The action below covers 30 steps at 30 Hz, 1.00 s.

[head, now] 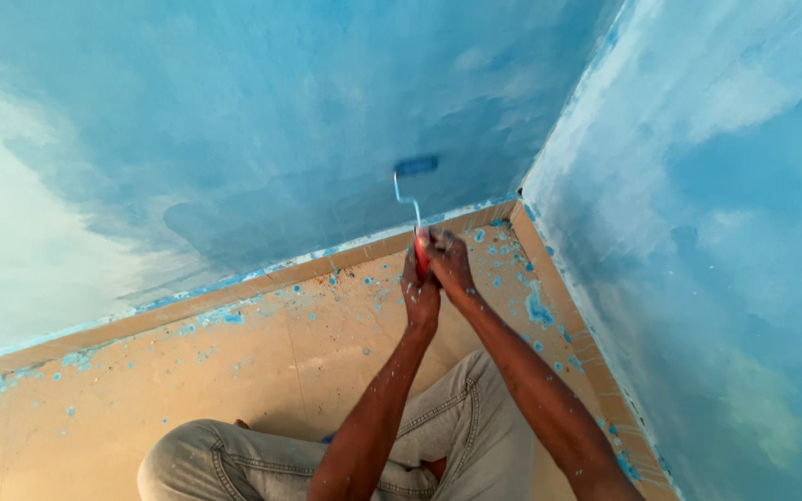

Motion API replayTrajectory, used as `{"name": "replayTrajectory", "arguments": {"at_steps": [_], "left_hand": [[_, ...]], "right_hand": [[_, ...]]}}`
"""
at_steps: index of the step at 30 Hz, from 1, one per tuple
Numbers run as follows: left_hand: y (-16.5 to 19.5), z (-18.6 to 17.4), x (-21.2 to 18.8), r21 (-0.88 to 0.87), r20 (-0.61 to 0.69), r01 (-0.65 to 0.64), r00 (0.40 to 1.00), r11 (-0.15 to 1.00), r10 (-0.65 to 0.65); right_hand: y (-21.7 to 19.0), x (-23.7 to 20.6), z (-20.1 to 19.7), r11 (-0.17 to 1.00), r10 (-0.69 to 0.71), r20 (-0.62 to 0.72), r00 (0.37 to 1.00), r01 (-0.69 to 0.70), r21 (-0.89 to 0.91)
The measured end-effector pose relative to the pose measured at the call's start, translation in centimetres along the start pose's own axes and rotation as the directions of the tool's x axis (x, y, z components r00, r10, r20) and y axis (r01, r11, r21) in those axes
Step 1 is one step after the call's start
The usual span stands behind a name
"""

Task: The person sits on the floor and paints the lower section of a wall and corner with blue paint using a small paint roller, dipping the roller into a paint bucket between passes and rolling the paint across the wall surface.

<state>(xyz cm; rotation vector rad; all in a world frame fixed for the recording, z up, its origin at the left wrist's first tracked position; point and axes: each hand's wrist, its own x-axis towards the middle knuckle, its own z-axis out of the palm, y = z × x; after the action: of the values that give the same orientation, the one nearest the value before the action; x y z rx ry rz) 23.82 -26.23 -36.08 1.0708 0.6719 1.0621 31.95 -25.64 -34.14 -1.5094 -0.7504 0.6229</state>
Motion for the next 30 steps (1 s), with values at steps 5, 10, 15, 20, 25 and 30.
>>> {"name": "replayTrajectory", "arguments": {"at_steps": [5,10,15,20,25,30], "left_hand": [[1.9,0.6,1.6,-0.072,0.058,-0.101,0.993,0.992,0.105],[0.3,-2.1,0.9,0.039,0.005,-0.044,0.999,0.998,0.044],[-1.6,-4.2,-1.2,-0.106,-0.039,0.146,0.988,0.984,-0.151],[-1.0,-3.9,-1.0,-0.059,-0.043,0.095,0.994,0.994,-0.098],[2.1,-3.1,1.2,-0.069,0.033,-0.081,0.996,0.994,0.083],[2.7,-4.5,2.1,-0.064,0.041,-0.119,0.992,0.991,0.122]], "right_hand": [[-2.8,1.3,-0.2,0.993,-0.122,-0.004,0.993,0.122,0.006],[-0.3,0.2,2.0,0.996,-0.038,-0.019,0.999,0.036,-0.077],[3.2,-2.1,3.1,0.982,-0.043,0.034,0.999,0.048,-0.185],[2.4,-1.6,3.0,0.988,0.057,0.031,0.998,-0.052,-0.147],[-2.2,0.1,3.1,0.979,-0.178,0.063,0.982,0.183,-0.092],[-2.6,-0.1,4.6,0.968,-0.228,0.040,0.973,0.231,-0.099]]}}
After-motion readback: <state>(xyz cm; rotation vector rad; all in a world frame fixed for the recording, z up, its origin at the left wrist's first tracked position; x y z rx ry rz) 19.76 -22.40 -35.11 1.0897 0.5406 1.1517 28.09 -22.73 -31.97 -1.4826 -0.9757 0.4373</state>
